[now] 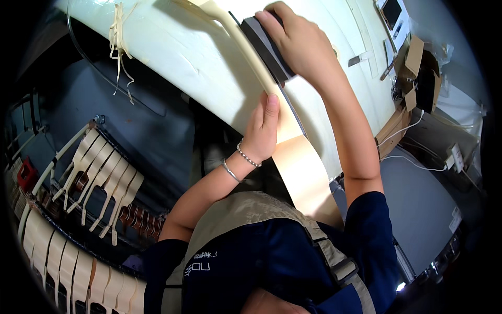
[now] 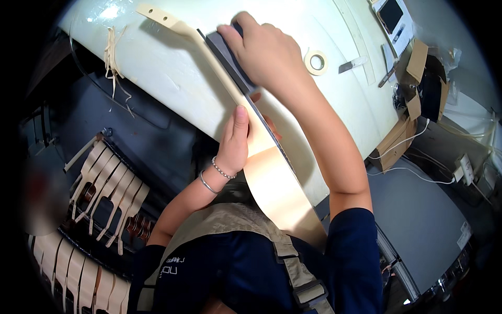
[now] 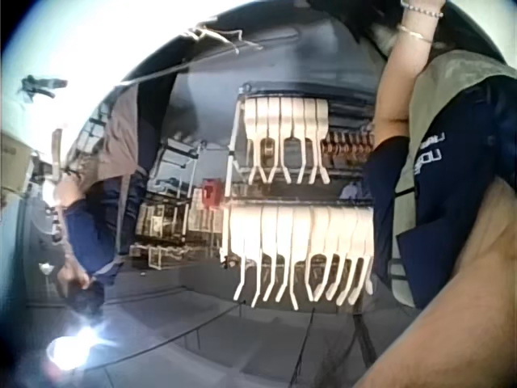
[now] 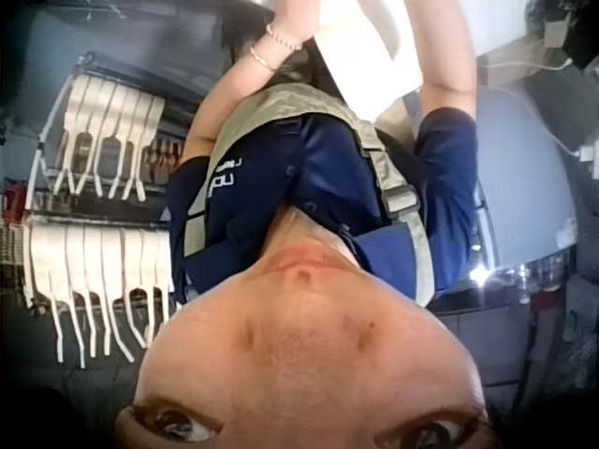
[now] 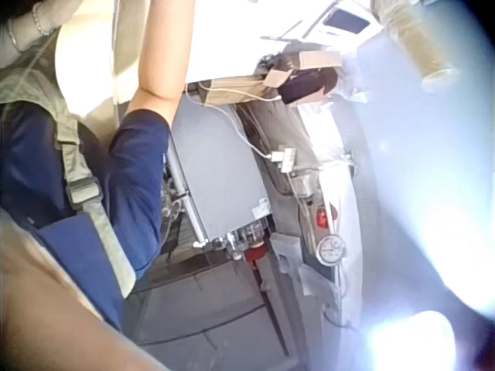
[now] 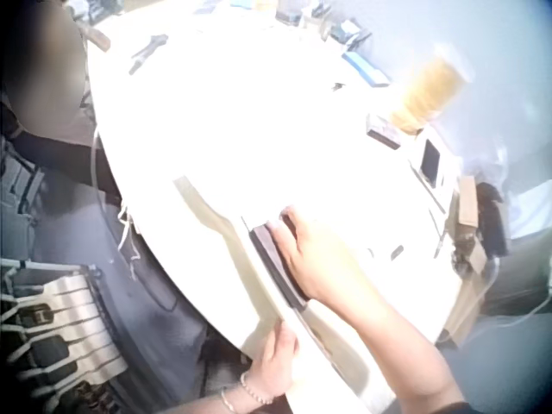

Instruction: The person picks up unfinished guitar necks from a rack and smooths the edges and surfaces using a sanding block. They rotate the necks to access different sides and then place the finished pieces back onto the rack.

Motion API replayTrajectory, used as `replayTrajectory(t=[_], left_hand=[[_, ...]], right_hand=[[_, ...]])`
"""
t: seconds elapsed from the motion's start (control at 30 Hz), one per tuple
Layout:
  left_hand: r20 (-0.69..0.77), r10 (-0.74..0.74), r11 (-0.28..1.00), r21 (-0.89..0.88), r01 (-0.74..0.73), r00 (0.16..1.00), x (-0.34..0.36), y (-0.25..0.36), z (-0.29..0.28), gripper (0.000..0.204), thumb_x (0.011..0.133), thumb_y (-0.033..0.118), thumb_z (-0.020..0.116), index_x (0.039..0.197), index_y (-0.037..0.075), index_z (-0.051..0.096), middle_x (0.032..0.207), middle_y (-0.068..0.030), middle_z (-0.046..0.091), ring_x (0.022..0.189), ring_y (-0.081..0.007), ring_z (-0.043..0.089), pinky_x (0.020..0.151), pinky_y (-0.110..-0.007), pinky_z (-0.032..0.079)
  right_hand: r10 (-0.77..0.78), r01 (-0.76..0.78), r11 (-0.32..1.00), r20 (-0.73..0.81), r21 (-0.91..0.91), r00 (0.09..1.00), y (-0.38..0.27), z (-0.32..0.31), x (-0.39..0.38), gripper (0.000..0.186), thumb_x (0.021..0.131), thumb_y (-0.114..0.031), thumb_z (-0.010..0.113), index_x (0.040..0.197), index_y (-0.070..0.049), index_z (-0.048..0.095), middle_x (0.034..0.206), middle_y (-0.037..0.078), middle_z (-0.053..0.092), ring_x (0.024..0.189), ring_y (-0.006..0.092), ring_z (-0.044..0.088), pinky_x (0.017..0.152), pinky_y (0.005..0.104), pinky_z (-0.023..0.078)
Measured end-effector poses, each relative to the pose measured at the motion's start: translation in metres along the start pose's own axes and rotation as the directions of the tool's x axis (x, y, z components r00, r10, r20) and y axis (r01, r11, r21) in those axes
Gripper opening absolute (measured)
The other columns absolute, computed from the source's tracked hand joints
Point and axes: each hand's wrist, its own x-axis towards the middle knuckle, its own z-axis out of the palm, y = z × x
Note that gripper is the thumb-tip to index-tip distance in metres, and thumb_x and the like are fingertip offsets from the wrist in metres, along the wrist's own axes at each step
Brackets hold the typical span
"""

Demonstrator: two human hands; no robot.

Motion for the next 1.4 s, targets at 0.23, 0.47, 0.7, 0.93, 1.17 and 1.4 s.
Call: replayTrajectory(t=[0.23,0.47,0.7,0.93,1.17,1.4], left_hand=[[-0.029,0.021,1.000,-0.008,-0.022,0.999,-0.004,0.003,0.003,0.058,0.098,0.045,0.023,0.129,-0.002,0.033,0.091,-0.0121,0.055,0.085,-0.0215,0.057,0.078,-0.031,0.045],[-0.011,-0.059,0.998,-0.038,0.059,0.998,-0.006,0.006,0.002,0.057,0.098,0.045,0.024,0.129,-0.002,0.034,0.093,-0.0122,0.056,0.086,-0.0217,0.057,0.078,-0.030,0.045],[-0.026,-0.008,1.000,-0.026,0.007,1.000,-0.002,0.000,0.002,0.057,0.097,0.046,0.025,0.129,-0.001,0.034,0.086,-0.0105,0.057,0.077,-0.0199,0.060,0.072,-0.031,0.050],[-0.074,-0.044,0.999,-0.011,0.043,0.996,-0.008,0.013,0.008,0.056,0.098,0.043,0.027,0.129,-0.002,0.038,0.119,-0.0116,0.050,0.107,-0.0160,0.049,0.093,-0.028,0.038],[-0.128,0.046,0.999,0.008,-0.045,0.991,-0.005,0.018,0.009,0.059,0.098,0.046,0.023,0.128,-0.002,0.040,0.117,-0.0093,0.051,0.103,-0.0140,0.050,0.092,-0.027,0.039],[-0.088,0.002,1.000,0.027,0.001,0.996,-0.003,0.001,0.007,0.062,0.097,0.049,0.023,0.122,-0.004,0.041,0.083,-0.0121,0.059,0.074,-0.0223,0.063,0.069,-0.032,0.052]], right_hand=[[-0.068,0.060,0.991,-0.066,-0.119,0.995,0.007,0.007,-0.011,0.044,0.091,-0.046,0.038,0.104,-0.008,0.059,0.073,0.018,0.065,0.070,0.0331,0.064,0.064,0.0411,0.051],[-0.007,0.003,0.995,-0.037,-0.095,0.999,0.002,0.007,-0.002,0.043,0.091,-0.045,0.038,0.102,-0.007,0.057,0.074,0.020,0.064,0.073,0.0366,0.063,0.068,0.0434,0.050],[-0.143,0.141,0.987,-0.018,-0.078,0.990,0.022,0.009,0.003,0.044,0.091,-0.046,0.038,0.102,-0.008,0.056,0.078,0.021,0.063,0.076,0.0371,0.062,0.068,0.0441,0.049],[-0.022,0.046,0.983,0.141,-0.175,0.990,0.052,-0.036,-0.129,0.029,0.091,-0.037,0.047,0.107,-0.013,0.055,0.079,0.016,0.057,0.070,0.0336,0.059,0.062,0.0379,0.048],[0.031,-0.014,0.992,0.141,-0.124,0.990,0.042,-0.033,-0.121,0.027,0.092,-0.032,0.047,0.107,-0.010,0.054,0.091,0.018,0.060,0.081,0.0361,0.059,0.070,0.0393,0.047],[-0.112,0.114,0.991,0.027,-0.071,0.993,0.018,-0.007,-0.012,0.036,0.092,-0.038,0.042,0.100,-0.005,0.054,0.080,0.024,0.060,0.074,0.0404,0.059,0.066,0.0456,0.047]])
